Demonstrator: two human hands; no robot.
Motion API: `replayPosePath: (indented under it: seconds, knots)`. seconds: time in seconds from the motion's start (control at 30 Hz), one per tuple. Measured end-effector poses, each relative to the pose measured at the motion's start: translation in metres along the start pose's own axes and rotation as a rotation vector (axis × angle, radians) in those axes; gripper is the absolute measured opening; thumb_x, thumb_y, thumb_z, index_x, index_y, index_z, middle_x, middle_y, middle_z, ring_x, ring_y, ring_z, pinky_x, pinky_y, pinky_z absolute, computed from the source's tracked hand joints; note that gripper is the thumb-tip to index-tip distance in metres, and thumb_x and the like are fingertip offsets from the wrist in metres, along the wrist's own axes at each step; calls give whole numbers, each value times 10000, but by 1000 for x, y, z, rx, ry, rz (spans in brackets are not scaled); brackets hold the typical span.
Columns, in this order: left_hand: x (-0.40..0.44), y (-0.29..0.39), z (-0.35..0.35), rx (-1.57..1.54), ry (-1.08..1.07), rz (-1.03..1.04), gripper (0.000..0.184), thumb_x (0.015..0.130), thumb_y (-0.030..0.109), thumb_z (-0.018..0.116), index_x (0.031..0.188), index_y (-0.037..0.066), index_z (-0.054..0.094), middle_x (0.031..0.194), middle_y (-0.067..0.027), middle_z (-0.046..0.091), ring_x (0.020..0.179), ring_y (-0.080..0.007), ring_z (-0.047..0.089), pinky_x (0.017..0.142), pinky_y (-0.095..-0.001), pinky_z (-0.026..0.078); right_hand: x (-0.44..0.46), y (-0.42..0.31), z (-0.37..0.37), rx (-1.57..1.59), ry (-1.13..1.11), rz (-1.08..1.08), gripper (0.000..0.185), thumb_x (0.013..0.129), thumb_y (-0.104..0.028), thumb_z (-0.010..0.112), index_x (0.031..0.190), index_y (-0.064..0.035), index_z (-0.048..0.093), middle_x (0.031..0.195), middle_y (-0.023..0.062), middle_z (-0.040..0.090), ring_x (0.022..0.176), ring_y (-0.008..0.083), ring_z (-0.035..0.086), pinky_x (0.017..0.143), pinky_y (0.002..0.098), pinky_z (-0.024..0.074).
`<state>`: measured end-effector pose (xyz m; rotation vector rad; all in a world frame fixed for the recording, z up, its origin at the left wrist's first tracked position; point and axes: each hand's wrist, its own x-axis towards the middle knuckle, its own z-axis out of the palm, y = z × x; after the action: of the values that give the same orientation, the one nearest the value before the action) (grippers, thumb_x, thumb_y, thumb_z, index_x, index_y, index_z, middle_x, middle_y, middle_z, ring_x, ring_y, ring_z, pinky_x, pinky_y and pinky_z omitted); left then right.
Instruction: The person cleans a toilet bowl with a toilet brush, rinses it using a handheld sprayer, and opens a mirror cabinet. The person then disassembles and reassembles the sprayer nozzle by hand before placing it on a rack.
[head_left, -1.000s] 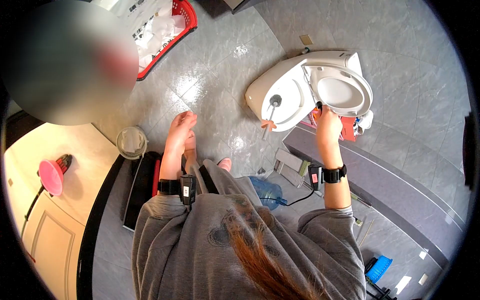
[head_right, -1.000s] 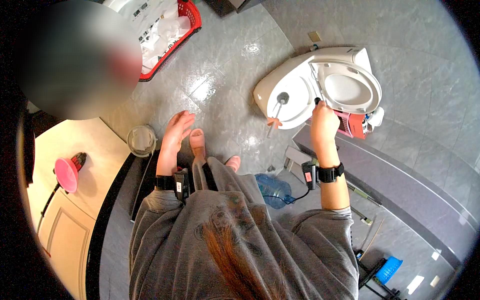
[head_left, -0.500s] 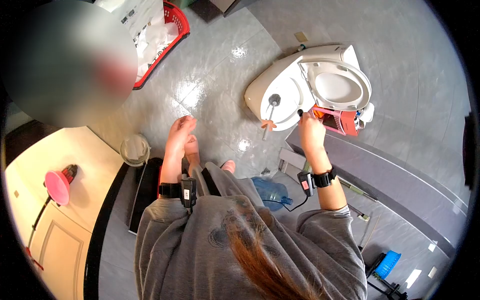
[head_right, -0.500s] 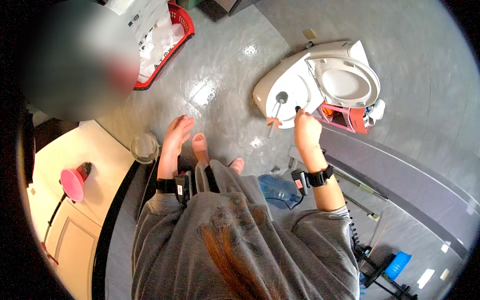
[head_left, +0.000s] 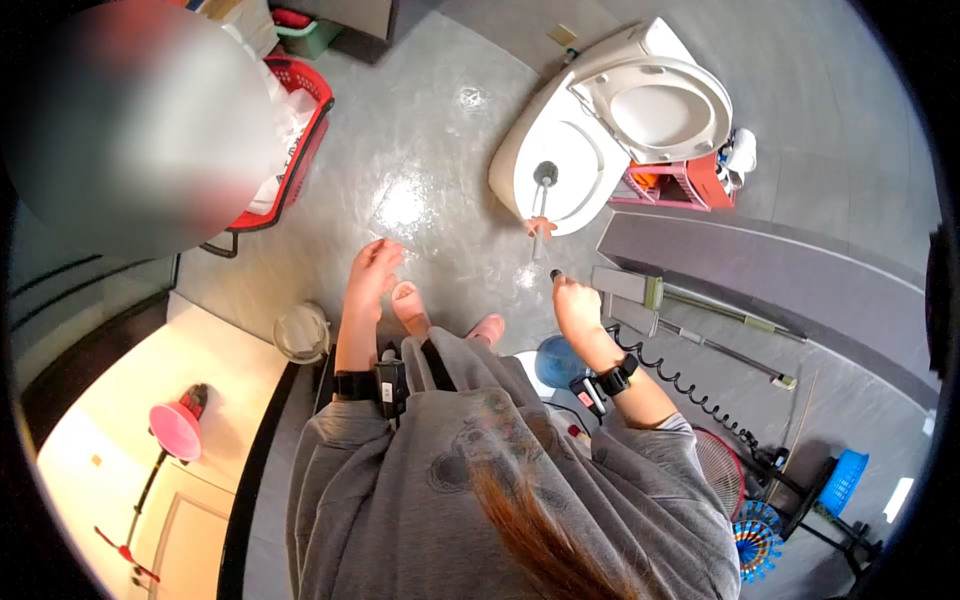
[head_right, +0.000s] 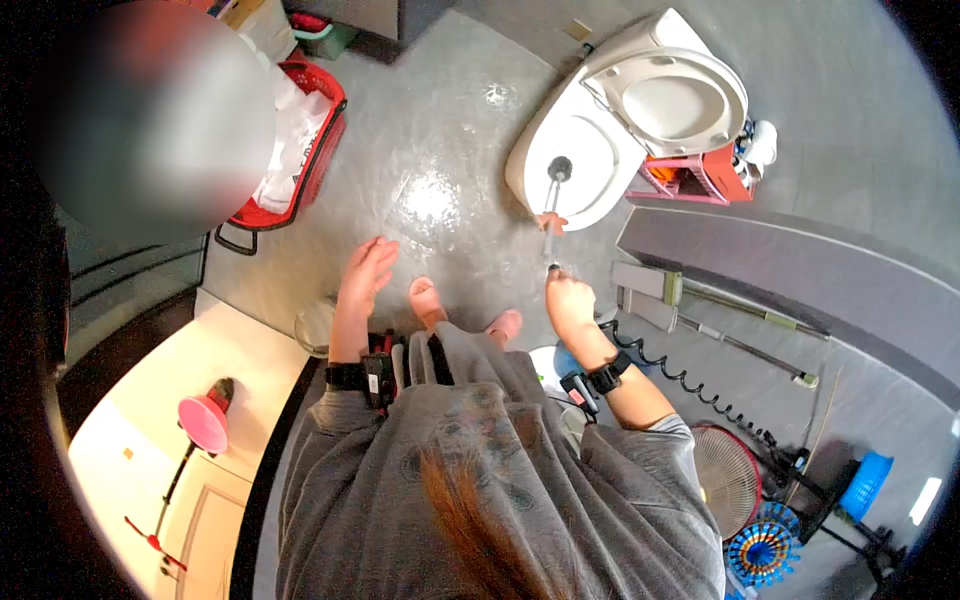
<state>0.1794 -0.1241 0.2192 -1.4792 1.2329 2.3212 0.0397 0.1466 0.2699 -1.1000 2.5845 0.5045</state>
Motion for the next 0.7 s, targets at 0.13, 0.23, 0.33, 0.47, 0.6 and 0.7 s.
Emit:
replayPosePath:
  seconds: [0.13, 0.23, 0.33, 0.47, 0.6, 0.7]
  knots:
    - [8, -7, 15, 79, -48, 17, 502, 870, 374, 475, 1242, 53, 373, 1212, -86, 501, 1142, -180, 446, 925, -355, 318, -21, 19, 20, 50, 3, 77, 70, 760, -70, 487, 801, -34, 531, 673, 102, 610, 578, 239, 628, 491, 337, 504]
    - [5, -1, 39, 195, -91, 41, 493, 876, 371, 466, 1240, 51, 377, 1212, -85, 501, 1131, -177, 453, 902, -352, 336, -42, 39, 38, 99, 26, 182, 65, 757, -67, 484, 790, -38, 532, 658, 105, 608, 567, 241, 626, 483, 333, 503]
    - [-1, 5, 69, 286, -139, 54, 465, 881, 367, 460, 1226, 63, 395, 1191, -67, 513, 1094, -160, 472, 868, -340, 356, -66, 69, 58, 160, 152, 309, 48, 761, -71, 485, 762, -45, 526, 628, 111, 598, 539, 251, 616, 463, 338, 494]
    - [-4, 7, 119, 384, -194, 61, 378, 886, 354, 457, 1176, 113, 439, 1118, -6, 547, 1011, -108, 501, 824, -308, 372, -92, 107, 68, 348, 307, 519, 83, 754, -109, 537, 711, -50, 498, 650, 134, 566, 565, 308, 569, 497, 408, 451]
    - [-28, 10, 187, 517, -240, 95, 294, 884, 333, 464, 1094, 127, 487, 1067, 22, 565, 971, -83, 508, 803, -288, 372, -119, 136, 73, 477, 382, 528, 27, 715, -65, 493, 708, -62, 519, 661, 125, 585, 625, 295, 596, 526, 381, 468]
    - [-40, -7, 237, 672, -361, 109, 283, 878, 341, 476, 1049, 121, 520, 993, 22, 593, 930, -83, 525, 782, -273, 380, -128, 153, 95, 542, 477, 517, 72, 738, -107, 522, 701, -46, 524, 660, 143, 576, 609, 319, 578, 524, 406, 456]
